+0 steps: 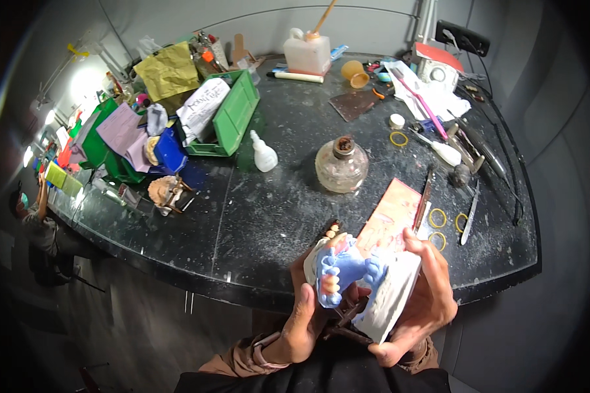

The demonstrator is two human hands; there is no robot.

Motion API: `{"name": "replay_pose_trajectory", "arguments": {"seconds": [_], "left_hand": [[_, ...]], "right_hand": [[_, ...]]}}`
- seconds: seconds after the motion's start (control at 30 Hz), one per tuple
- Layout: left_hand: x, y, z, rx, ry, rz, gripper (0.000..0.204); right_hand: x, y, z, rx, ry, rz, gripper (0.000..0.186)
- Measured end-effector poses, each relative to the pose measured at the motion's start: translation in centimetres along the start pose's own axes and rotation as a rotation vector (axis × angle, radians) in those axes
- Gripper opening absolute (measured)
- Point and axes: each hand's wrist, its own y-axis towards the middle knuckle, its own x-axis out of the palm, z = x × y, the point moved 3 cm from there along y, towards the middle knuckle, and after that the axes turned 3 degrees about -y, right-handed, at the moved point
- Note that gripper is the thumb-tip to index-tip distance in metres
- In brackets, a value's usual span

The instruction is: The person uses a carving tool to refine the wax portion of a dental prosthesis attached to a stone model. Later, the person uses a hand-held rotary tool to trim a small white component.

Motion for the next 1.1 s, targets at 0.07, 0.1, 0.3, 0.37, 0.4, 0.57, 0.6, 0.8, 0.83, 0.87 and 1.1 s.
{"name": "replay_pose_trajectory", "arguments": {"seconds": [0.07,0.1,0.3,0.37,0.4,0.57,0.6,0.8,0.83,0.87,1.1], "left_hand": [[0.1,0.2,-0.2,0.02,0.029,-0.04,0.059],[0.1,0.2,-0.2,0.068,0.111,-0.029,0.06],[-0.1,0.2,-0.1,0.141,0.238,-0.113,0.056],[-0.2,0.3,0.0,0.169,0.234,-0.085,0.054],[-0.1,0.3,0.1,0.191,0.267,-0.106,0.053],[0.4,0.2,0.1,0.252,0.379,0.01,0.067],[0.4,0.2,0.2,0.264,0.368,0.02,0.067],[0.2,0.0,0.9,0.273,0.337,-0.043,0.068],[0.0,0.0,1.0,0.25,0.321,-0.061,0.069],[-0.3,0.3,1.1,0.253,0.305,-0.066,0.068],[-2.0,2.4,-0.9,-0.101,-0.205,0.233,0.064]], "right_hand": [[0.0,-0.1,0.5,0.025,0.087,0.014,0.098],[0.0,-0.2,1.0,0.102,0.155,0.028,0.099],[0.1,-1.0,2.3,0.266,0.414,-0.014,0.096],[0.1,-1.3,2.5,0.322,0.446,-0.017,0.096],[0.1,-1.3,2.4,0.321,0.469,-0.039,0.097],[0.9,-1.4,1.9,0.419,0.479,0.06,0.102],[1.0,-1.4,1.7,0.378,0.477,0.064,0.102],[0.9,-1.8,1.6,0.339,0.411,0.043,0.108],[0.8,-1.6,1.4,0.288,0.436,0.013,0.108],[0.6,-1.3,1.2,0.205,0.4,0.046,0.103],[2.8,-0.5,-1.2,-0.517,-0.081,0.313,0.101]]}}
